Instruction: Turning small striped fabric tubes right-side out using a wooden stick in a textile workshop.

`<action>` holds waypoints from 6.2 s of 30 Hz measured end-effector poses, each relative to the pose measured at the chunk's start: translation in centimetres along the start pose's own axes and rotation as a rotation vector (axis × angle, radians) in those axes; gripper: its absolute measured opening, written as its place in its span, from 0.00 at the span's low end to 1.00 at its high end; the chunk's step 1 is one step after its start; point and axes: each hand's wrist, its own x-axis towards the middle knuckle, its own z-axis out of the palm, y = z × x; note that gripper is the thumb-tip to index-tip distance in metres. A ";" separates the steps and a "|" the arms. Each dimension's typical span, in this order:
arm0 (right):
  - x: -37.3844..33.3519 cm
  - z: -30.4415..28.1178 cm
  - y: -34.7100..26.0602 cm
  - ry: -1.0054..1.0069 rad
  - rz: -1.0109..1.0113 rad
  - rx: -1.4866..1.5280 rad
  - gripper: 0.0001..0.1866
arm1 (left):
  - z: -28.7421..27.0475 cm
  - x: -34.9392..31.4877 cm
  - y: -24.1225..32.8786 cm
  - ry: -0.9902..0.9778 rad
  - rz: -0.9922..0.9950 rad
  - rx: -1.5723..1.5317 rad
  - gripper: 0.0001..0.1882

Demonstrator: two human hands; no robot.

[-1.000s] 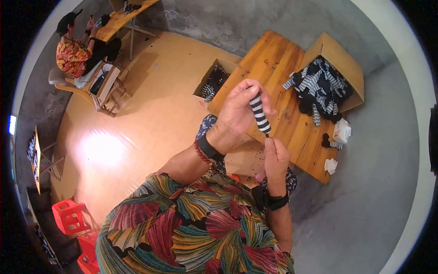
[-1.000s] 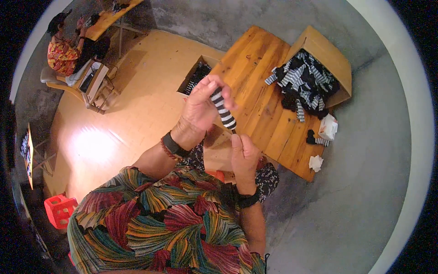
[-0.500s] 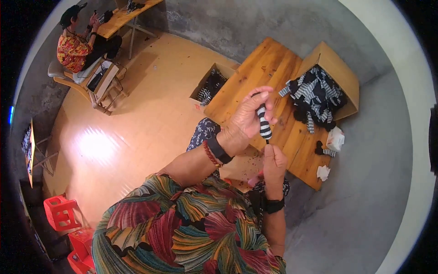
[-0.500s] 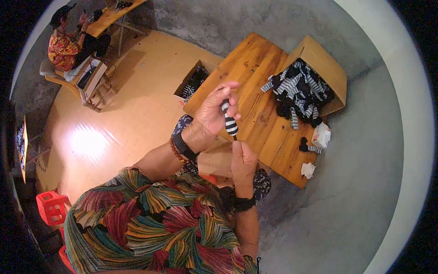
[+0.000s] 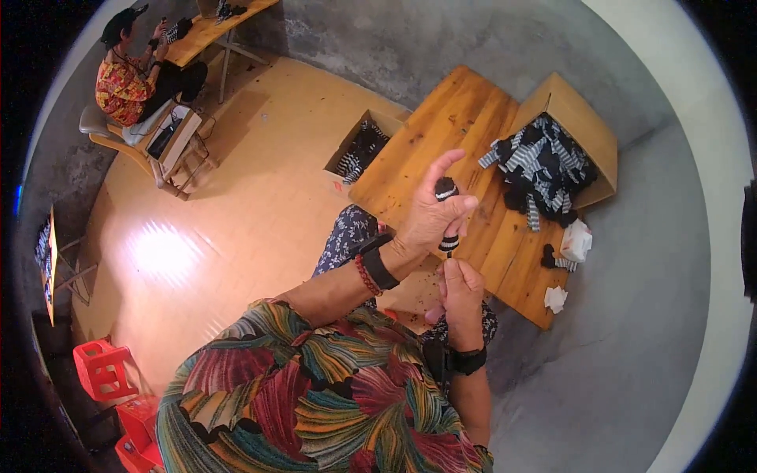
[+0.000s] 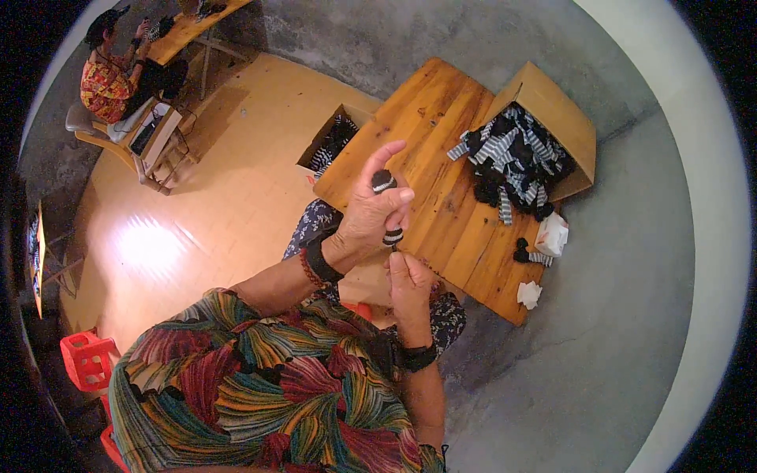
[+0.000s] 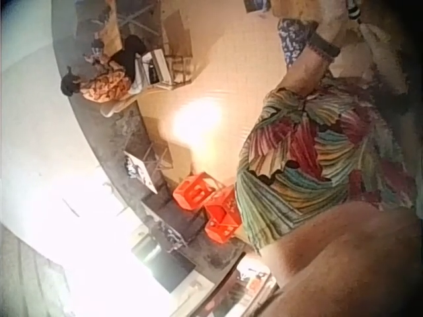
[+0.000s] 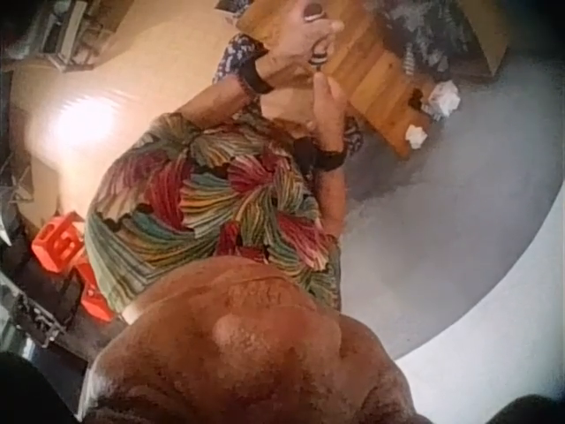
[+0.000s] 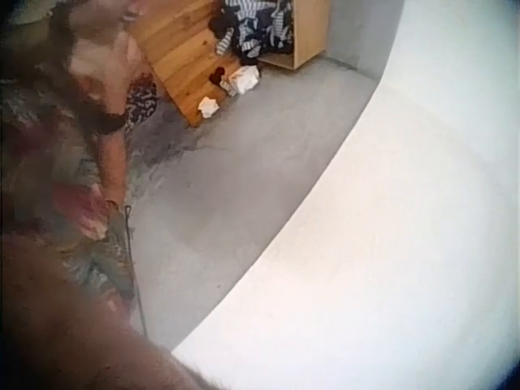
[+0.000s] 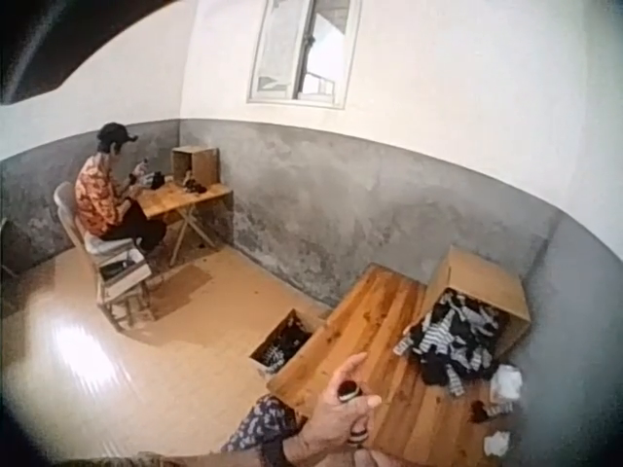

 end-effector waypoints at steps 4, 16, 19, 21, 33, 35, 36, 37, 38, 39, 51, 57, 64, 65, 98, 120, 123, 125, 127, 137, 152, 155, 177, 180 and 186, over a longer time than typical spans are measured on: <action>-0.3 0.2 -1.0 -0.017 0.146 0.160 0.13 | 0.0 -0.2 -0.9 -0.045 -0.059 -0.173 0.28; 0.7 1.1 -3.5 -0.146 0.101 0.364 0.12 | -1.2 -0.2 0.8 -0.133 -0.173 -0.382 0.15; 0.1 0.8 -2.7 -0.068 0.104 0.216 0.13 | -1.8 0.7 1.1 -0.116 -0.135 -0.359 0.12; 0.3 -0.2 -1.0 -0.042 -0.020 -0.022 0.12 | -1.1 0.8 1.2 -0.037 -0.134 -0.314 0.10; -0.7 -0.1 -1.5 -0.147 0.367 0.583 0.09 | -2.3 -2.3 -1.9 -0.105 -0.357 -0.181 0.10; -0.4 -0.4 -0.8 -0.127 0.325 0.462 0.10 | -1.9 -1.7 -1.1 0.037 -0.417 -0.377 0.10; -0.3 -0.6 -0.4 -0.108 0.279 0.339 0.11 | -2.3 -1.3 -1.0 0.039 -0.419 -0.377 0.10; -0.1 -0.8 0.2 -0.110 0.281 0.338 0.11 | -2.5 -0.7 -0.8 0.009 -0.372 -0.378 0.10; -0.1 -1.0 0.8 -0.078 0.154 0.124 0.12 | -2.6 -0.3 -0.6 -0.023 -0.323 -0.379 0.10; -0.1 -1.3 1.2 -0.045 0.025 -0.088 0.12 | -2.4 -0.2 -0.4 0.035 -0.293 -0.298 0.09; 0.7 0.6 0.1 0.033 -0.020 0.122 0.09 | -1.0 -2.4 -2.1 0.009 -0.222 -0.074 0.11; 0.3 1.1 0.0 -0.016 0.067 0.117 0.10 | -2.7 -2.3 -2.1 0.041 -0.284 -0.120 0.08; -0.5 -0.8 2.8 -0.006 0.048 -0.056 0.11 | -2.1 -1.3 -1.8 0.133 -0.205 -0.206 0.06; -0.1 -0.9 3.4 0.014 -0.018 -0.101 0.11 | -1.8 -1.6 -2.0 0.167 -0.189 -0.210 0.05; -1.3 -1.1 -1.1 -0.135 0.382 0.338 0.14 | -2.9 0.0 0.8 0.019 -0.178 -0.093 0.13; -1.0 0.6 -1.1 -0.021 0.159 0.433 0.13 | -1.4 0.8 2.3 0.060 0.136 -0.128 0.08; -1.3 -1.1 -0.8 -0.019 0.100 0.199 0.14 | -2.8 1.2 5.7 -0.236 -0.175 0.069 0.18; -1.3 -1.8 -0.2 -0.020 0.045 0.112 0.13 | -3.2 1.3 7.6 -0.326 -0.240 0.140 0.17; -1.3 -2.0 -0.1 -0.032 -0.013 0.024 0.13 | -2.9 1.8 9.1 -0.471 -0.307 0.317 0.13; -1.8 -2.5 0.5 0.054 -0.057 -0.051 0.13 | -2.5 2.2 6.7 -0.504 -0.214 0.410 0.09; -1.7 -0.9 -0.8 -0.245 0.187 0.685 0.17 | -1.3 -1.7 3.6 -0.384 -0.623 0.238 0.13; -2.0 -2.6 0.6 -0.168 0.231 0.536 0.14 | -1.1 -0.5 6.3 -0.470 -0.503 0.370 0.12; -0.8 1.6 0.4 -0.061 0.169 0.611 0.11 | -1.5 -1.0 -1.6 -0.049 -0.065 0.404 0.13; -0.6 -0.6 0.1 -0.073 0.241 0.399 0.13 | -1.7 -0.6 -0.8 0.036 -0.154 0.159 0.14; -1.2 -3.0 -0.4 -0.077 0.240 0.190 0.14 | -4.3 1.3 2.0 -0.225 -0.250 0.358 0.19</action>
